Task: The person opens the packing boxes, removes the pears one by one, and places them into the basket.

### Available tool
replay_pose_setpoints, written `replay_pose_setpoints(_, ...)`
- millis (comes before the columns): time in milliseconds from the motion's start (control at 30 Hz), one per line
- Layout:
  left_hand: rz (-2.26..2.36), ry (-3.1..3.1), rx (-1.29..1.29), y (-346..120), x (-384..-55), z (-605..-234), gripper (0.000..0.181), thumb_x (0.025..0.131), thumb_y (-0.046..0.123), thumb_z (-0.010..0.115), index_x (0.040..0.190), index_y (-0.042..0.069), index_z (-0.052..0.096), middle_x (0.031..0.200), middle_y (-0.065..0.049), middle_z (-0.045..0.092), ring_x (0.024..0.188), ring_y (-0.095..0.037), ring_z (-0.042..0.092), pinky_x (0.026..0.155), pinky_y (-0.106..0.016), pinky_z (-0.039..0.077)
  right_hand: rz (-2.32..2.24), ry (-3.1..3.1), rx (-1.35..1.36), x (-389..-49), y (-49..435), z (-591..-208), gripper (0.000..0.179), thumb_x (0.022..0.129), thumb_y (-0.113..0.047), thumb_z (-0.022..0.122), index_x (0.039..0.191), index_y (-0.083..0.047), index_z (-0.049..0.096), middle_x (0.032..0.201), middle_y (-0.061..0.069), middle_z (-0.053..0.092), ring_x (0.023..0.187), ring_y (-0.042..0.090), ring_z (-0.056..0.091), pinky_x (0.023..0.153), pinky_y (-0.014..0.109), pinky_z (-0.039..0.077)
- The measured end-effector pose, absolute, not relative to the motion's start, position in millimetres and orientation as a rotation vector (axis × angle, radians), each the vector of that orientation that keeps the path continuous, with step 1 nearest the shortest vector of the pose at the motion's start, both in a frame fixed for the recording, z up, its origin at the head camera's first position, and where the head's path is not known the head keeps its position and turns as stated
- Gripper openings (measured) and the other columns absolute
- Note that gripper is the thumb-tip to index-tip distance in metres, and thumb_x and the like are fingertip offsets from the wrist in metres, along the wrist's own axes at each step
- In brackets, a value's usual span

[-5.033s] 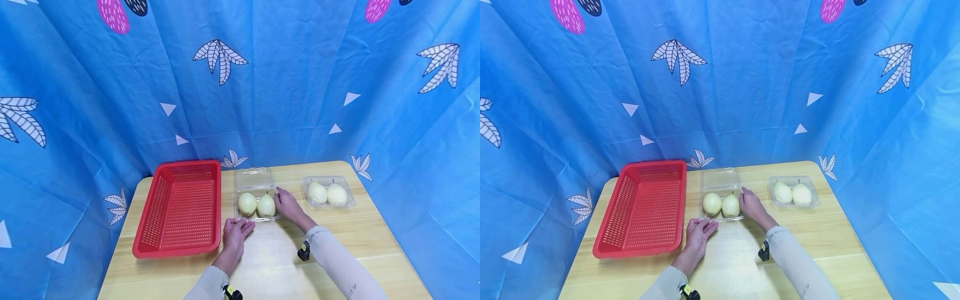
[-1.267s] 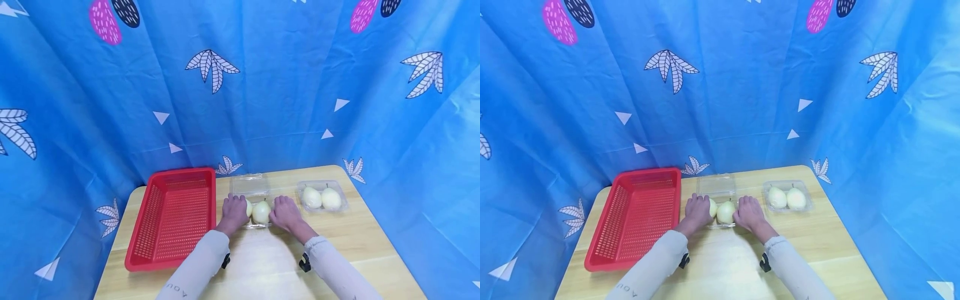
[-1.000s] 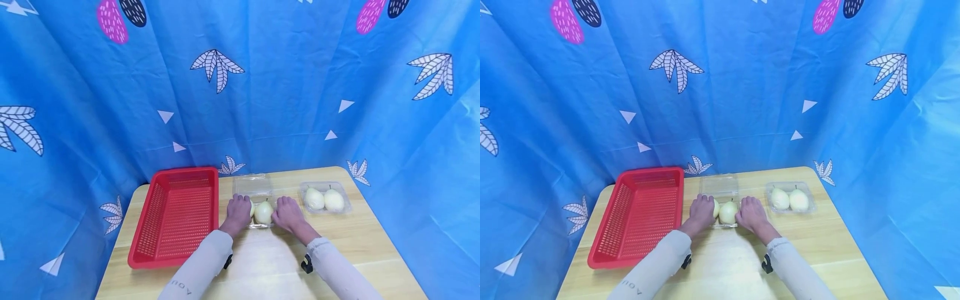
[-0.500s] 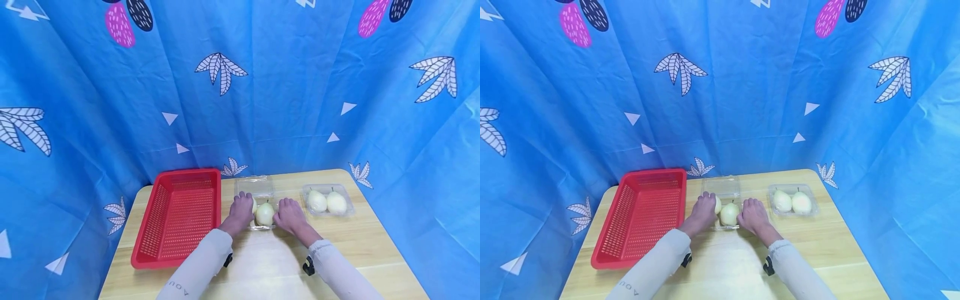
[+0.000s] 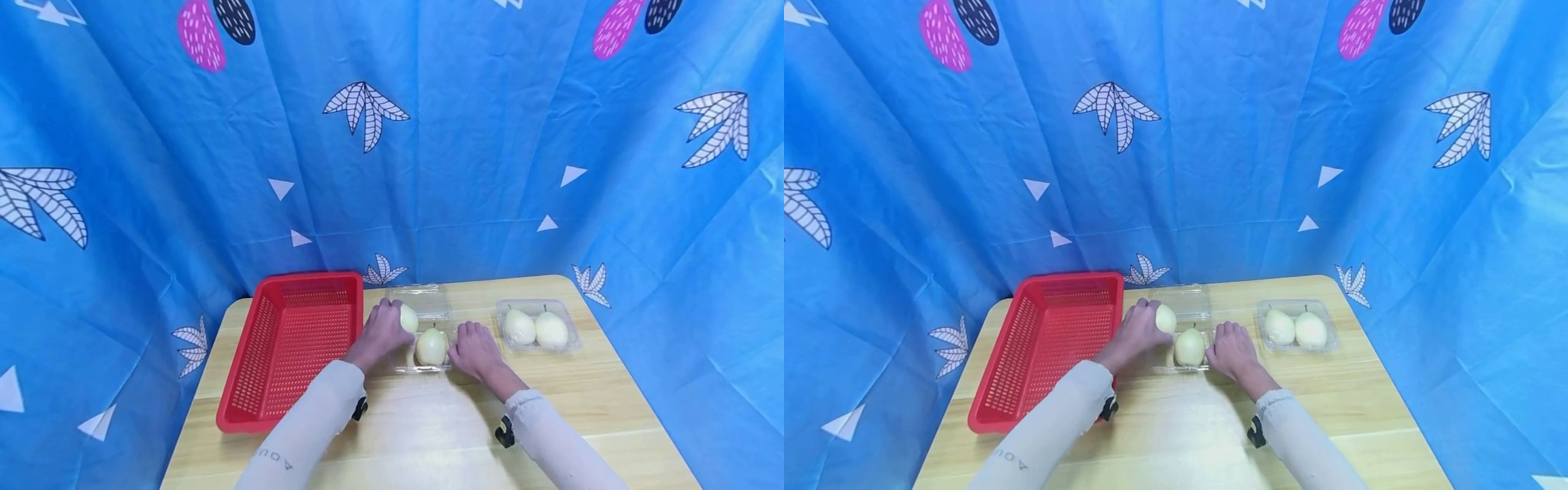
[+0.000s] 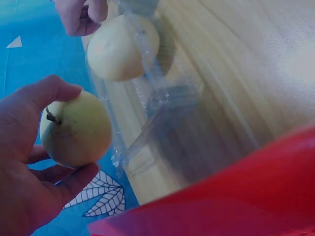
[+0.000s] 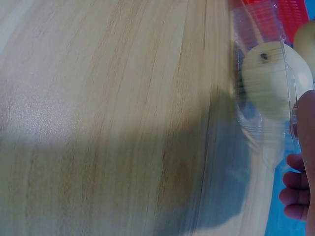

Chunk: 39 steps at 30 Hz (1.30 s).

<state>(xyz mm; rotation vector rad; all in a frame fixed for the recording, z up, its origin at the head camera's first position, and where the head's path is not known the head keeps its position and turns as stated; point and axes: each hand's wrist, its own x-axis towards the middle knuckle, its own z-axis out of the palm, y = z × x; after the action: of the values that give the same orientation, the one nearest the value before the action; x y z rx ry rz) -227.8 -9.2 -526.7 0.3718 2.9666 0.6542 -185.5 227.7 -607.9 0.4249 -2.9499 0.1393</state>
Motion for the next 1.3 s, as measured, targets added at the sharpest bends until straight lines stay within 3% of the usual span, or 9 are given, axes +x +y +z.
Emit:
replay_pose_setpoints(200,0.693,2.978,0.370,-16,-236,-515,0.080,0.069,0.031,0.091,0.137,0.004,0.060,0.119,-0.018,0.061,0.097,-0.031,0.064,0.078,-0.039,0.063,0.143,-2.949,0.428,-188,227,-606,0.024,0.093,-0.025,0.062,0.089,-0.004,0.052,0.084,0.011,0.052,0.079,0.027,0.050,0.077,0.042,0.049)
replay_pose_setpoints(733,0.723,3.008,0.457,-36,-256,-481,0.072,0.074,0.033,0.089,0.134,0.003,0.063,0.119,-0.020,0.063,0.103,-0.033,0.064,0.082,-0.044,0.063,0.133,-2.955,0.424,-190,228,-604,0.025,0.092,-0.027,0.062,0.090,-0.003,0.055,0.086,0.012,0.055,0.079,0.027,0.051,0.078,0.042,0.050)
replay_pose_setpoints(1300,0.672,3.024,0.374,-68,-269,-468,0.072,0.081,0.040,0.083,0.137,0.003,0.058,0.118,-0.020,0.059,0.099,-0.034,0.064,0.080,-0.045,0.061,0.146,-2.953,0.427,-185,226,-604,0.025,0.092,-0.026,0.063,0.089,-0.002,0.055,0.084,0.011,0.054,0.076,0.026,0.050,0.074,0.041,0.050)
